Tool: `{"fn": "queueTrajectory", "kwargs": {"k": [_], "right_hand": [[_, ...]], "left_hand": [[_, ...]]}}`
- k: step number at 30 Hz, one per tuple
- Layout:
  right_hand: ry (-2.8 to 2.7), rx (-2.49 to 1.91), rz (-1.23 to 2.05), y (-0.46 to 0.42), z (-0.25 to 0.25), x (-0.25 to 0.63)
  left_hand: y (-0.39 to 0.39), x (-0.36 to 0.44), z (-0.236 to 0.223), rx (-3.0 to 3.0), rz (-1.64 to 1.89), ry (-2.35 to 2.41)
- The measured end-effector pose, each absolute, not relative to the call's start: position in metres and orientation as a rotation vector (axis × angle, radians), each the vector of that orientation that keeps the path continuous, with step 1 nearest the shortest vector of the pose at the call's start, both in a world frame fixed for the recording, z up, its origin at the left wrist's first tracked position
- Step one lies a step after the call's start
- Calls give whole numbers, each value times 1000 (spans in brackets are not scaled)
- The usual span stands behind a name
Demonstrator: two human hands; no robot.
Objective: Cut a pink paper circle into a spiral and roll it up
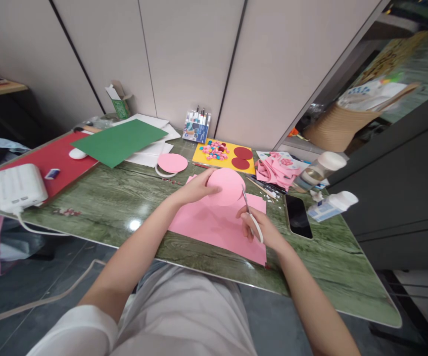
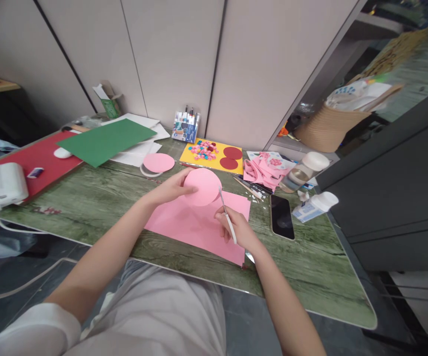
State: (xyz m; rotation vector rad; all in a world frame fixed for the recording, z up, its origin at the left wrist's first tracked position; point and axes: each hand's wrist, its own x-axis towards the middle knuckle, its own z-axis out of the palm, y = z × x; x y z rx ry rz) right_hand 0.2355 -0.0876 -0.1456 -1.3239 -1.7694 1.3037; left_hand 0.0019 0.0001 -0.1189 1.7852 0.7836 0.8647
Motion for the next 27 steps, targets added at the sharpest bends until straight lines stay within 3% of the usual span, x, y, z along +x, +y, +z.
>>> {"fn": "queueTrajectory", "kwargs": {"k": [27], "right_hand": [[-1787, -1305, 1314, -90, -148, 234]], "left_hand": [[-2, -3, -117, 1878, 739, 810]]}}
